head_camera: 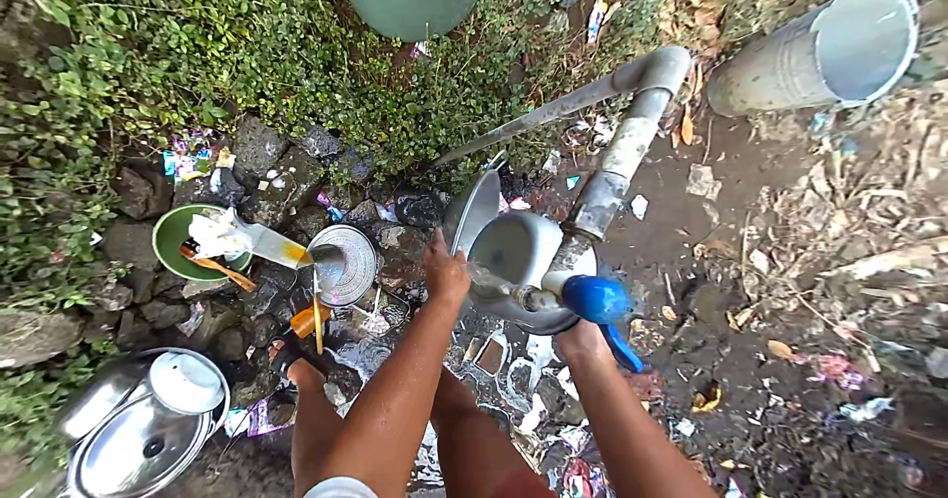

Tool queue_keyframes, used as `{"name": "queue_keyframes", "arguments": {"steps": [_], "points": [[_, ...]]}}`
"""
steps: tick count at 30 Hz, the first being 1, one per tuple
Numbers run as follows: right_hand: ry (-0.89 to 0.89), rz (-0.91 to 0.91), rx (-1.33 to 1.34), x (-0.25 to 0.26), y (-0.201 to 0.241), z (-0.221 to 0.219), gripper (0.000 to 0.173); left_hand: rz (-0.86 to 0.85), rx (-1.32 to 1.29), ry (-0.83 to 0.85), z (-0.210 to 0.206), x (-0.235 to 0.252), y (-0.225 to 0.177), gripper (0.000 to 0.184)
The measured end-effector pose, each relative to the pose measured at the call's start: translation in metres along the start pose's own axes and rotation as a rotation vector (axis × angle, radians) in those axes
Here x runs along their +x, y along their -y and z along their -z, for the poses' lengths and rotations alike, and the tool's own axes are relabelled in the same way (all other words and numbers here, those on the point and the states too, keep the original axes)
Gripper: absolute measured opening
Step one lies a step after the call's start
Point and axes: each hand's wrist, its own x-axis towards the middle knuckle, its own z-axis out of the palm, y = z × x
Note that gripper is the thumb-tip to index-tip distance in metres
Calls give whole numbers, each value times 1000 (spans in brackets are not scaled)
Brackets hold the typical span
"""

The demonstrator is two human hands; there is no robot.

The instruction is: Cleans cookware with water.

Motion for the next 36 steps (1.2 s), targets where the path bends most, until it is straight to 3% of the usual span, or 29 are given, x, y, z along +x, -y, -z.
{"name": "queue_keyframes", "arguments": {"steps": [4,8,11,12,14,15,17,21,23,25,26,28,31,33,36], "points": [[234,213,-566,-30,-10,-49,37,-81,-110,-77,10,-12,27,58],[491,429,-1242,-58,-22,-97,38,19,-253,-185,25,-23,69,51],[634,672,-1373,-68,-49,-109,31,173,-513,-269,35,-30,100,49],[725,666,-1404,-69,-53,-109,33,223,-623,-291,37,-31,110,49],[997,479,-1449,-71,-47,-112,44,318,-838,-338,42,-32,134,47],[1099,376,-1394,-68,-42,-114,48,345,-929,-357,44,-34,144,46],[1116,207,-1119,-60,-29,-121,45,391,-1072,-392,47,-40,156,41],[747,-121,-574,-49,-1,-155,32,411,-1211,-413,48,-44,171,41],[654,-233,-142,-47,7,-167,28,410,-1249,-413,47,-43,177,41],[801,-259,234,-46,10,-167,27,405,-1287,-403,45,-41,184,41],[893,-214,218,-48,9,-162,28,405,-1307,-401,44,-43,190,41],[1054,14,-267,-56,-1,-142,53,409,-1334,-407,42,-53,200,39],[1385,493,-1310,-69,-25,-101,52,374,-1369,-389,36,-71,217,35],[1463,575,-1678,-76,-38,-79,57,344,-1365,-361,32,-76,218,29],[1353,524,-1880,-69,-50,-78,56,285,-1331,-319,34,-59,201,28]]}}
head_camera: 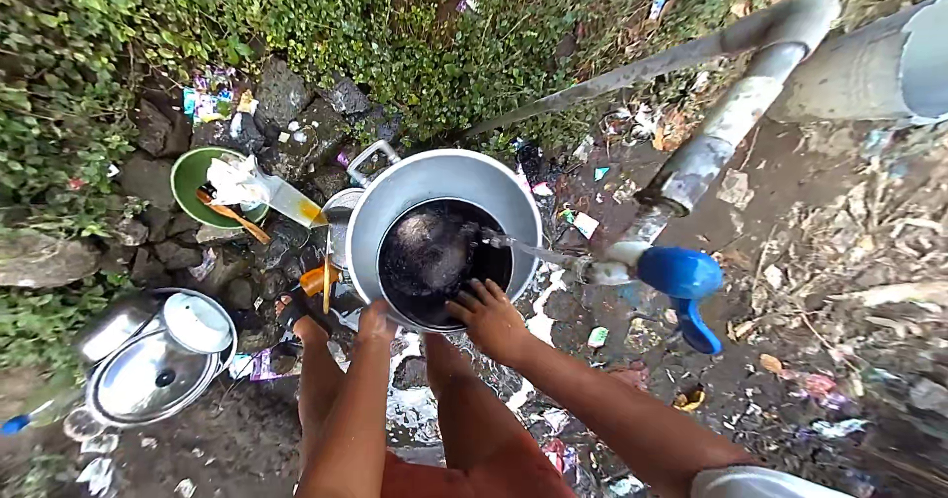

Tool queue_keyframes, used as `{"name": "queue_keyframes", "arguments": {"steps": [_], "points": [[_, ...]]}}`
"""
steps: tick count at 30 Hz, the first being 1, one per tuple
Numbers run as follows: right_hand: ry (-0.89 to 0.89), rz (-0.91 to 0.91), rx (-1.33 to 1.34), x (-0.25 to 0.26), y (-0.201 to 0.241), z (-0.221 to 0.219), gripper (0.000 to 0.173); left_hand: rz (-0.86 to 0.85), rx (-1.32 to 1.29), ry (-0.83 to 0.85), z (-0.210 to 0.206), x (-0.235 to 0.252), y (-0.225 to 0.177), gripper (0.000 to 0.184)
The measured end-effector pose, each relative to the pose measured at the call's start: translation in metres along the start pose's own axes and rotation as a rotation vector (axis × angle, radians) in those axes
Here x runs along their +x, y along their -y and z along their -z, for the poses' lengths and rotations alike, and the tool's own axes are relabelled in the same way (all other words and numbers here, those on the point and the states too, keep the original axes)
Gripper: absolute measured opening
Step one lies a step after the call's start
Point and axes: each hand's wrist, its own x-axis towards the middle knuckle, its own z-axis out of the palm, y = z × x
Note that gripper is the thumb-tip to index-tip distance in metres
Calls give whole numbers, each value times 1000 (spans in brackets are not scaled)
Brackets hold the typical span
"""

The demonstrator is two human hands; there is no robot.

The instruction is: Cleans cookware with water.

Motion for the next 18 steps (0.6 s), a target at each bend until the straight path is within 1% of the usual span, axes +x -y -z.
{"name": "queue_keyframes", "arguments": {"steps": [2,3,5,6,8,11,13,15,16,18], "points": [[-5,-95,9,27,-10,14,67,-33,53,31,-27,19,-17,34],[-11,-113,8,42,-15,20,68,-50,83,40,-38,29,-26,39],[-16,-110,-1,68,-18,31,67,-120,112,33,-47,44,-40,42],[-8,-95,-18,74,-15,36,67,-149,107,4,-42,46,-41,43],[17,-49,-50,68,-8,36,64,-162,83,-102,-13,37,-33,46],[18,17,-91,33,-23,27,54,-88,25,-277,22,6,-13,50],[-44,26,-66,22,-35,27,51,-41,3,-341,25,2,-4,50],[-139,10,24,32,-36,42,48,-27,20,-351,8,13,-3,44],[-187,7,69,43,-33,55,46,-30,40,-337,-6,22,-6,45],[-293,29,216,72,-27,84,33,-38,114,-334,-34,37,-18,48]]}}
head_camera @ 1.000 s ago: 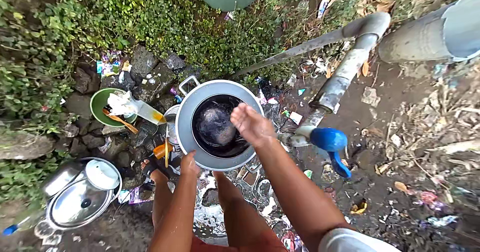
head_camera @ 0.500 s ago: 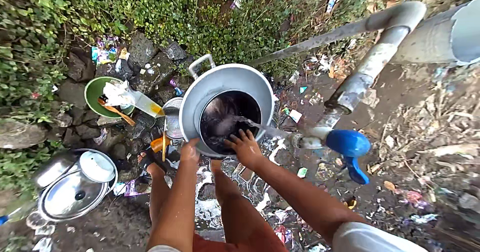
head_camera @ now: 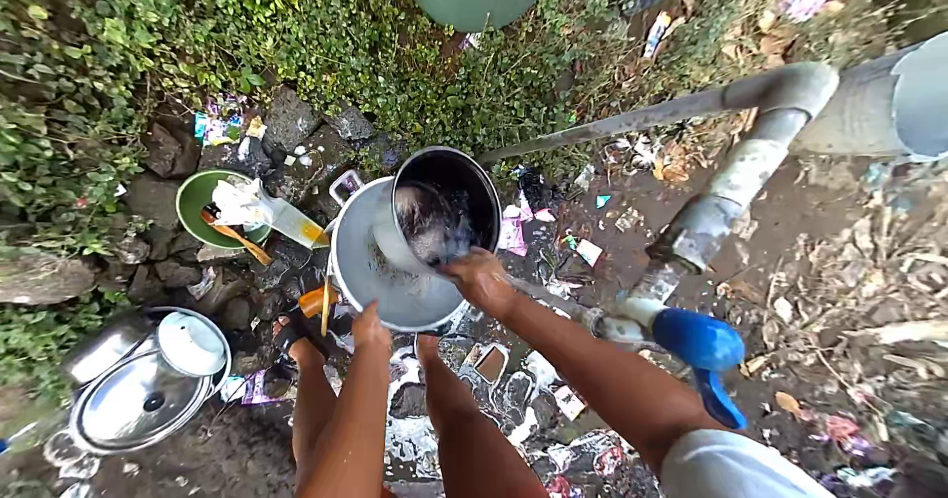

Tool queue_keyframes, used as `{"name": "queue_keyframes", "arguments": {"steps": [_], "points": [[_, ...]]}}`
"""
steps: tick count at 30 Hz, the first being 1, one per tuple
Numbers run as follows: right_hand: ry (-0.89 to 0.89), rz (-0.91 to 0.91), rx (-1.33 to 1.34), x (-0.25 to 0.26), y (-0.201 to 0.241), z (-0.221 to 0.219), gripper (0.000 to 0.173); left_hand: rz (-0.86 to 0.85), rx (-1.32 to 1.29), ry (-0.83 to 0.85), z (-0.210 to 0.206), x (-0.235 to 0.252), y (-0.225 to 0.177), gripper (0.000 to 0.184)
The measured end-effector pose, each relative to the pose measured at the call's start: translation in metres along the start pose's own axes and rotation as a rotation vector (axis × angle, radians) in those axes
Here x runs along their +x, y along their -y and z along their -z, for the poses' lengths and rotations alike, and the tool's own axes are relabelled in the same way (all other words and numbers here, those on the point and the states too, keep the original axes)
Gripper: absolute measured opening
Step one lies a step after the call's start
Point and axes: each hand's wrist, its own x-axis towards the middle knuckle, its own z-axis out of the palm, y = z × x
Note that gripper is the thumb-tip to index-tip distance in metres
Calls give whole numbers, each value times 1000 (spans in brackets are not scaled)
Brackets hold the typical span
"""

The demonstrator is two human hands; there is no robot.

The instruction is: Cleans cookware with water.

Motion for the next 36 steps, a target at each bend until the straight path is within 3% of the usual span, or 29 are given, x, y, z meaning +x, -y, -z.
{"name": "queue_keyframes", "arguments": {"steps": [2,7,11,17,22,26,30,33,36], "points": [[-42,-60,298,26,14,18,29,-8,103,-33,-16,6,-12,50],[-204,-336,1136,40,28,29,42,-65,294,-108,-42,-2,-28,54],[-581,-468,1509,19,3,2,50,-99,237,-93,-48,-3,-27,63],[-751,-482,1968,-41,-46,-39,64,-142,273,1,-33,-6,-28,55],[-926,-533,2086,-76,-75,-55,67,-409,554,114,-27,-9,-27,60],[-874,-568,2078,-81,-70,-65,66,-837,789,108,0,-6,-23,55],[-739,-682,2098,-60,-43,-76,63,-1105,903,68,33,14,-21,63],[-609,-698,2078,-28,-22,-86,63,-1128,924,-27,48,25,-22,63],[-557,-663,1802,11,25,-80,57,-945,787,-79,60,29,-29,61]]}}
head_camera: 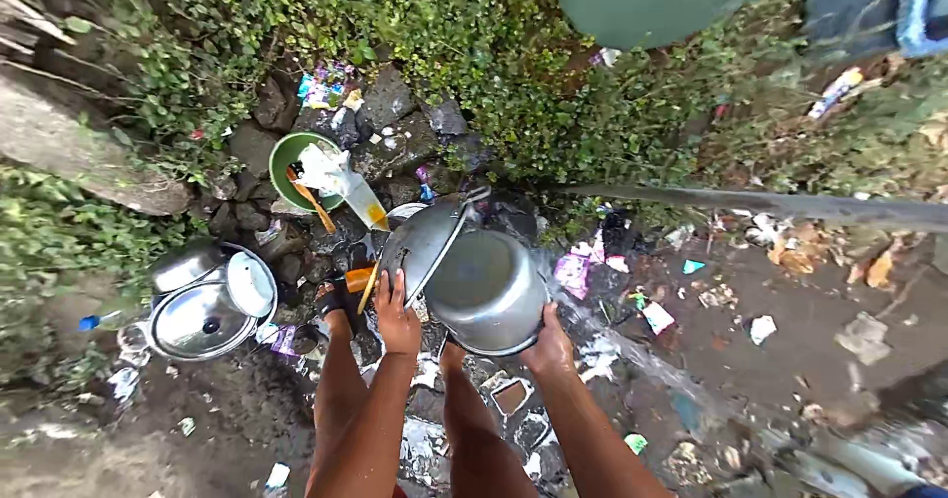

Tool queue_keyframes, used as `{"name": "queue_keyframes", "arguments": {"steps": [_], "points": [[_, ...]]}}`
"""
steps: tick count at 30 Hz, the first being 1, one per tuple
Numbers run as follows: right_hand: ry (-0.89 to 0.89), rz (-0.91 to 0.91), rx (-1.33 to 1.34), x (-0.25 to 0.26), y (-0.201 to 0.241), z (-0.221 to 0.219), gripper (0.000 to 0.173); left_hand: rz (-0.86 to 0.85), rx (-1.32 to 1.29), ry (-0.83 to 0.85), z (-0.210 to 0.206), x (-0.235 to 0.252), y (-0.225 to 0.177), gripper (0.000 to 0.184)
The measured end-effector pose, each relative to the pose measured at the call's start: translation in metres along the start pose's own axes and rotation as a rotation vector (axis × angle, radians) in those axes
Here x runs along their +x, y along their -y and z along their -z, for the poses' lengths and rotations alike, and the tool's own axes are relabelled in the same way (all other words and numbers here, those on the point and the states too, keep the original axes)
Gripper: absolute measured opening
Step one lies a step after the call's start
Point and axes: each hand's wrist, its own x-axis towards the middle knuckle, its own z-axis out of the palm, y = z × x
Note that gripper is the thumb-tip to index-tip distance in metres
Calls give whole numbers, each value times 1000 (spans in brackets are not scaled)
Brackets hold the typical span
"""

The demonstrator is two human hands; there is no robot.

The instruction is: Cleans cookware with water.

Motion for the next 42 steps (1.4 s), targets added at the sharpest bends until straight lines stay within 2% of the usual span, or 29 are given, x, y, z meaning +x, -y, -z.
{"name": "queue_keyframes", "arguments": {"steps": [2,4,6,8,10,13,15,17,19,21,23,25,27,30,31,33,34,37,40,42], "points": [[84,143,-376,-8,-12,-35,49,273,-194,7,13,5,0,58],[244,302,-850,-20,-28,-63,42,599,-405,-4,24,11,9,55],[414,493,-1255,-27,-55,-81,39,850,-575,-29,29,11,22,50],[553,647,-1566,-28,-84,-87,38,996,-655,-25,31,6,35,49],[639,776,-1726,-25,-112,-86,34,1062,-708,-2,32,3,50,49],[711,871,-1758,-29,-134,-85,37,1061,-773,38,38,4,78,46],[709,1024,-1643,-36,-133,-110,38,1033,-722,120,44,11,101,41],[709,1153,-1482,-35,-121,-167,40,1061,-629,230,51,24,118,40],[710,1183,-1423,-11,-114,-240,38,1055,-518,374,59,37,129,41],[713,1116,-1530,43,-120,-317,37,951,-411,533,69,51,138,41],[626,1036,-1691,104,-142,-394,39,842,-298,724,81,64,142,43],[559,954,-1849,164,-164,-457,50,772,-232,874,89,71,141,43],[466,819,-1945,209,-187,-500,64,719,-221,978,93,74,146,44],[334,606,-2170,236,-217,-528,73,672,-261,1096,96,77,152,46],[311,574,-2240,238,-226,-530,67,655,-267,1118,98,79,153,46],[246,668,-2286,236,-236,-531,47,630,-272,1139,99,82,154,46],[230,727,-2288,234,-236,-530,42,623,-271,1137,99,82,154,44],[215,843,-2191,226,-210,-534,42,633,-251,1122,95,84,152,44],[227,891,-1996,220,-161,-542,44,675,-219,1070,90,86,145,47],[290,984,-1826,221,-126,-539,38,726,-199,1008,85,85,141,46]]}}
